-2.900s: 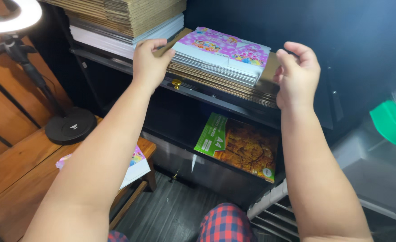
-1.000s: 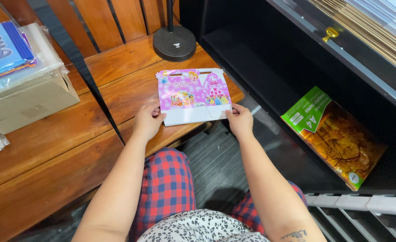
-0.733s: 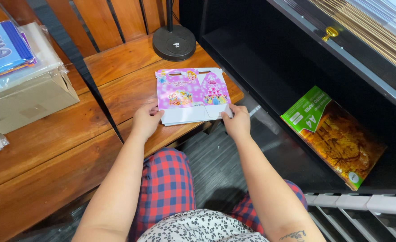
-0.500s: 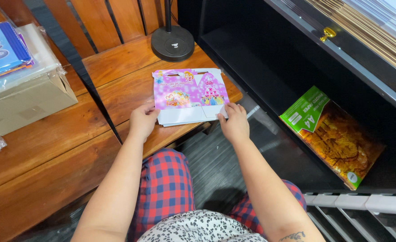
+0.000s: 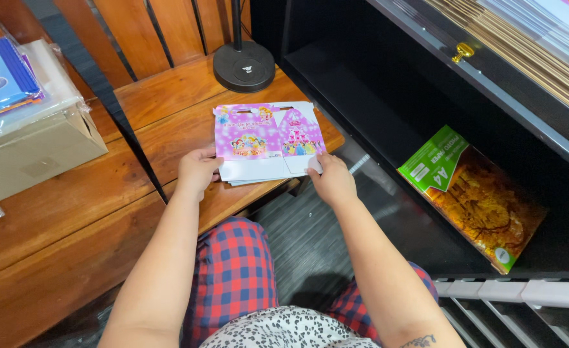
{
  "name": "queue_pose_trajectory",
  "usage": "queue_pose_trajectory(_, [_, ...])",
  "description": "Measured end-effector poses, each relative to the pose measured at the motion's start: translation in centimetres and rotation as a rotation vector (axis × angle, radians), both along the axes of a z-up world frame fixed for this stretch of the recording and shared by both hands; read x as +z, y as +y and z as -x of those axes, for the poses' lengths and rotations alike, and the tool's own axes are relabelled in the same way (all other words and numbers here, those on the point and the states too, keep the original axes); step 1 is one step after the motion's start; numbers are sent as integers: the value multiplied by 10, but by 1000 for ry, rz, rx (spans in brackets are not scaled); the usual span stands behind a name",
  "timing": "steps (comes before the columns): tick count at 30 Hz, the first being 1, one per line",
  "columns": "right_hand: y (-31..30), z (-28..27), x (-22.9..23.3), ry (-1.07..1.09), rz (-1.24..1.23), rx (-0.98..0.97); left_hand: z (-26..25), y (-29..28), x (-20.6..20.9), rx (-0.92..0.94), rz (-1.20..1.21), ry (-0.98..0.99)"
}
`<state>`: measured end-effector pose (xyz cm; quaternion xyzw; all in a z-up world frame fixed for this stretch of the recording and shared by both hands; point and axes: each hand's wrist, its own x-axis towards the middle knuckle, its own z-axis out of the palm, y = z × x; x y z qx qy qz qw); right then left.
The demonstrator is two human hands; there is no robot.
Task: The person sits on the floor and repeatedly picks up stacks of pink and white printed paper from a wooden bench. They lift each stack and place it onto a larger pile on a black shelf unit to the right. The person continues this repetitive stacking process throughout the video.
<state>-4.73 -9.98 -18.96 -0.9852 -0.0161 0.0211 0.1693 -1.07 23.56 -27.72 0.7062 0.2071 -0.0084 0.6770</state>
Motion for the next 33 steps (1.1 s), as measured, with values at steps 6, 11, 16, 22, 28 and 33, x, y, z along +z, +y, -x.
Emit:
queue_pose_trajectory(6, [1,1,3,43,-23,-33,5,2,19,-56,1,13])
queue_pose_trajectory(11, [4,9,15,41,-52,-19,0,5,5,-68,-5,7])
queue_pose_trajectory(16, [3,9,17,42,-58,-9,3,7,6,-78,-2,-2])
queue_pose_trajectory(22, [6,12,21,57,-70,-18,5,7,8,-96,17,-4])
queue_pose_trajectory(28, [7,12,25,70,-62,-17,14,2,26,-106,-5,-3])
queue_pose_trajectory(33, [2,10,30,35,-168,-12,21,3,34,-80,92,-52])
